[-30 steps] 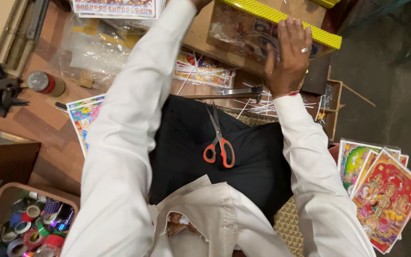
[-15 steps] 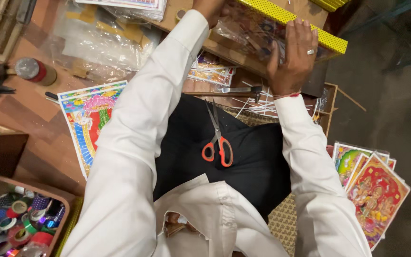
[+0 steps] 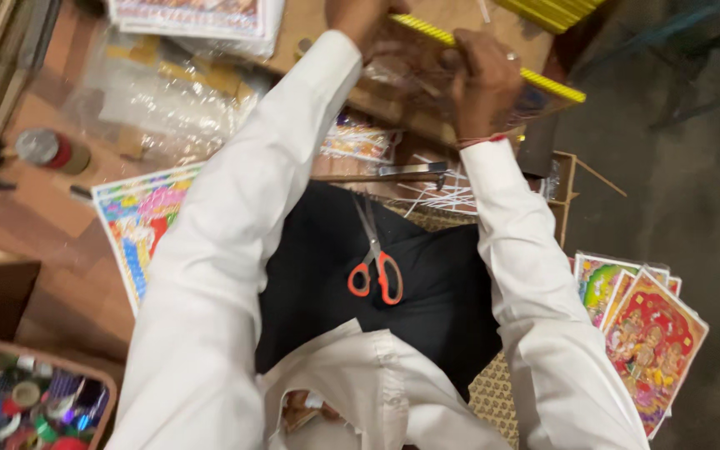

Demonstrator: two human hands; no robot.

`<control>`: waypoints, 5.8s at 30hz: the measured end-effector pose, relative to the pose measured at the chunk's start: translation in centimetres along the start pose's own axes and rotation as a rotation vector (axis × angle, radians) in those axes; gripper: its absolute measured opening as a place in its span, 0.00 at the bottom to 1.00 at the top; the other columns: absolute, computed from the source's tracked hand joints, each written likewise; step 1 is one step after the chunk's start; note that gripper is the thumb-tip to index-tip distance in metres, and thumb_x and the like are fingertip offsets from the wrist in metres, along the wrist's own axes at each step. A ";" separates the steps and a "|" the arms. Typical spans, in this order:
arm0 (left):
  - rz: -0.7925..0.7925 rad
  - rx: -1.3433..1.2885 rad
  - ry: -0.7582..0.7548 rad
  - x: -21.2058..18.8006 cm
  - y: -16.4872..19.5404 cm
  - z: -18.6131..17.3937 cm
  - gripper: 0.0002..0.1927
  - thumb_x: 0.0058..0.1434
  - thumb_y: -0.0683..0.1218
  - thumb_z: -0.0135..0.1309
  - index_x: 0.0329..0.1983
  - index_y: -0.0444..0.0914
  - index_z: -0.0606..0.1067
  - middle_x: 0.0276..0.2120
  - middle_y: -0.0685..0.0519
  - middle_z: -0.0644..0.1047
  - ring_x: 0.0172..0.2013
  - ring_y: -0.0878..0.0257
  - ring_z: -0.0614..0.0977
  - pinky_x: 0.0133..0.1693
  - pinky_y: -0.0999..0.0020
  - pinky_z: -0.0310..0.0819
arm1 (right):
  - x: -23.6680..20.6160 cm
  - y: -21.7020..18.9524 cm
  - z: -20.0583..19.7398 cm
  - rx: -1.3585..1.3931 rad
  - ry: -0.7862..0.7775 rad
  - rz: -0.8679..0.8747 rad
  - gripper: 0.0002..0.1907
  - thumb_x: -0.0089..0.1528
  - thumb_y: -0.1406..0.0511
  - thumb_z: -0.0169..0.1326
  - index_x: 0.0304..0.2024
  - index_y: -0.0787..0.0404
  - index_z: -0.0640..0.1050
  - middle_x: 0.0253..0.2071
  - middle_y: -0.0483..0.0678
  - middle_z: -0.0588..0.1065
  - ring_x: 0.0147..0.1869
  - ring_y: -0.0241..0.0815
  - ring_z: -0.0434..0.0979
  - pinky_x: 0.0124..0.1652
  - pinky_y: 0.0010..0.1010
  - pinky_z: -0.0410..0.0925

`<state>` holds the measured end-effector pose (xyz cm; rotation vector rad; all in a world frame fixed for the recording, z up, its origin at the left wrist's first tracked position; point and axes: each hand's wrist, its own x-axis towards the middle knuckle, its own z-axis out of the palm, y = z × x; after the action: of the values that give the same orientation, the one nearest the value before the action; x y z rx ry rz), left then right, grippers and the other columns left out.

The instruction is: The person sits cross-legged and uses scissors to trim the edges of printed sheets with decorative borders. They repeatedly pick up sheets, cut along the edges, and place the trimmed sheets into a stack.

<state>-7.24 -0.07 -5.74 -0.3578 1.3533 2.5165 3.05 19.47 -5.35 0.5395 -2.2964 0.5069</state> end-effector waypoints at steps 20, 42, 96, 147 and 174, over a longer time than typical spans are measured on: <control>0.962 1.473 -0.307 -7.8 0.4 1.7 0.06 0.58 0.45 0.63 0.38 0.43 0.85 0.30 0.44 0.82 0.33 0.44 0.82 0.37 0.50 0.75 | 1.4 -0.1 -2.7 0.090 -0.254 0.224 0.09 0.57 0.66 0.62 0.41 0.55 0.84 0.36 0.55 0.81 0.40 0.57 0.82 0.40 0.45 0.73; 1.061 0.642 0.367 -8.4 -7.7 0.9 0.24 0.72 0.44 0.55 0.68 0.28 0.68 0.63 0.36 0.74 0.64 0.44 0.75 0.63 0.56 0.68 | -6.4 4.2 -3.8 0.552 0.585 0.602 0.36 0.62 0.73 0.65 0.71 0.66 0.65 0.72 0.56 0.66 0.76 0.47 0.65 0.72 0.34 0.58; 0.259 0.191 -0.238 -18.9 -9.9 -4.5 0.26 0.74 0.60 0.53 0.24 0.40 0.70 0.23 0.61 0.69 0.26 0.72 0.66 0.33 0.72 0.61 | -16.8 6.2 -10.6 0.235 0.154 0.882 0.21 0.74 0.56 0.57 0.42 0.72 0.78 0.36 0.57 0.74 0.41 0.46 0.70 0.42 0.39 0.66; 0.234 0.013 -0.258 -14.7 -9.5 -7.1 0.17 0.75 0.51 0.50 0.32 0.37 0.75 0.29 0.54 0.76 0.30 0.68 0.75 0.37 0.72 0.70 | -22.9 -1.8 -17.5 1.228 0.110 1.196 0.12 0.69 0.67 0.56 0.45 0.74 0.80 0.42 0.54 0.81 0.41 0.38 0.80 0.44 0.30 0.73; 0.244 0.136 -0.170 1.9 -7.1 10.0 0.21 0.67 0.40 0.56 0.63 0.32 0.73 0.49 0.50 0.82 0.45 0.60 0.84 0.37 0.63 0.83 | -1.3 19.0 -7.9 1.358 0.076 0.708 0.26 0.70 0.69 0.53 0.70 0.65 0.66 0.61 0.50 0.74 0.59 0.38 0.76 0.56 0.32 0.72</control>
<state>-7.48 12.28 -6.55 0.0520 1.5705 2.5539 -1.44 39.56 -4.79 0.2311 -1.7025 2.3977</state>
